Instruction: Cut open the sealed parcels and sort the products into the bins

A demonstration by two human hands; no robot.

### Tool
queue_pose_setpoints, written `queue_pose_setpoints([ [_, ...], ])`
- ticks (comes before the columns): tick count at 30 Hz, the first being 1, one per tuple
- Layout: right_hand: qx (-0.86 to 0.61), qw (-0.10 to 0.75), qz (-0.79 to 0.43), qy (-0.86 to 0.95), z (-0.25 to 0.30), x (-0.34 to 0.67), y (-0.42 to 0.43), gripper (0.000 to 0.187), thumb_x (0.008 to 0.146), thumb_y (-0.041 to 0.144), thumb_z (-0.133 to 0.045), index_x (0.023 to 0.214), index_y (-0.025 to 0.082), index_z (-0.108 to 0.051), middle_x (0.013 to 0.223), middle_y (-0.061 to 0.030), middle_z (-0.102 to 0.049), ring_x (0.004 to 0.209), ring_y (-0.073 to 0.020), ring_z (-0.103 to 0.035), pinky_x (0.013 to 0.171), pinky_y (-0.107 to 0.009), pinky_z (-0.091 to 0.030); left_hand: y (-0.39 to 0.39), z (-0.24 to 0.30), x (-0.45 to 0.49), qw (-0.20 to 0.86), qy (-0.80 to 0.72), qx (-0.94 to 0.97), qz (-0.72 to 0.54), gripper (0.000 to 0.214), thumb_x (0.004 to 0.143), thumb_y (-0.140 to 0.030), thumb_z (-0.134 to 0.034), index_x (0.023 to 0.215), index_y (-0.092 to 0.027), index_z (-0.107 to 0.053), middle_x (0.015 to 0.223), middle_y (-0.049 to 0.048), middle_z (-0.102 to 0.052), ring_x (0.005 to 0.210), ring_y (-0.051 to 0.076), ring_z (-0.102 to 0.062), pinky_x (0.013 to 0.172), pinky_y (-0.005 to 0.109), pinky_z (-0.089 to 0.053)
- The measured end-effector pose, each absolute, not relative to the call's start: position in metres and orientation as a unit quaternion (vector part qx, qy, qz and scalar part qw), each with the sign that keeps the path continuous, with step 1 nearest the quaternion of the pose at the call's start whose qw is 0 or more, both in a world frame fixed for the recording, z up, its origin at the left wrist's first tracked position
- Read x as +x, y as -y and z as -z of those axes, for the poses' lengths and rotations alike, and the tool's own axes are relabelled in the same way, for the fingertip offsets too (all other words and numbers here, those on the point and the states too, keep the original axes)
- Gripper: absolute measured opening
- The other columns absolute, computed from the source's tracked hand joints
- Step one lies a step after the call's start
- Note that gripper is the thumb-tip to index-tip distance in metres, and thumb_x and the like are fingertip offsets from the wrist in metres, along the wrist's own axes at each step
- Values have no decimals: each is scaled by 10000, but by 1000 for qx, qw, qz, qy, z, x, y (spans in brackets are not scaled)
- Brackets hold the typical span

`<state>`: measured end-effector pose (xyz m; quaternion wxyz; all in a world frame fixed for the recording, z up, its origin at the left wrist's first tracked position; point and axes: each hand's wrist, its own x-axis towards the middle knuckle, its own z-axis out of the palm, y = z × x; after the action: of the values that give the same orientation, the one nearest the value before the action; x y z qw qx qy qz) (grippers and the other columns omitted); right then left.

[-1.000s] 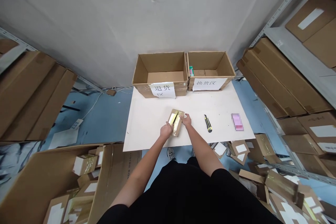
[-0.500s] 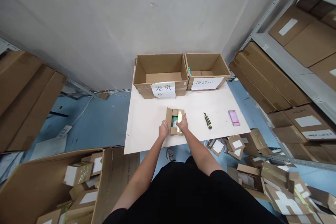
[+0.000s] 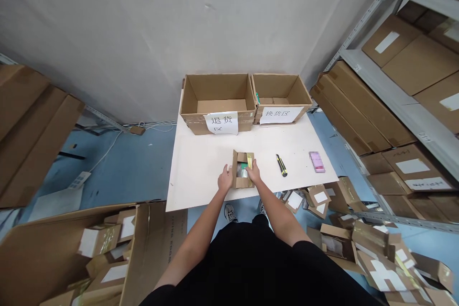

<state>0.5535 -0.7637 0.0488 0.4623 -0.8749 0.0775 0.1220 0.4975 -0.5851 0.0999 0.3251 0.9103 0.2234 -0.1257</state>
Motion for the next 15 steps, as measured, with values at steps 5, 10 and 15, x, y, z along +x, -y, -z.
queue_pose_setpoints([
  [5,-854,481,-188,-60,-68,572,756,735,825,322,-573,1538,149,-540,1458,-130,-666,1426,-267,-555,1167,-395,-453,589,-100,502,287,-215,921,151,474,1077,-474,-444,1359,-165,-669,1153,182,-802,1103,308,-756,895,358,-546],
  [10,-765,573,-275,-104,-83,580,774,499,788,295,-549,1232,120,-695,1050,-109,-787,1006,-301,-716,874,-383,-599,574,-97,513,304,-213,917,147,343,1046,-319,-492,1222,-152,-735,1185,181,-793,1146,297,-744,927,343,-555],
  [15,-697,662,-241,-136,-79,570,785,515,799,322,-563,1278,151,-642,1069,-87,-784,971,-279,-727,830,-357,-596,561,-98,508,310,-224,916,119,471,1052,-325,-491,1494,-181,-571,1341,148,-747,1238,262,-707,1000,346,-563],
])
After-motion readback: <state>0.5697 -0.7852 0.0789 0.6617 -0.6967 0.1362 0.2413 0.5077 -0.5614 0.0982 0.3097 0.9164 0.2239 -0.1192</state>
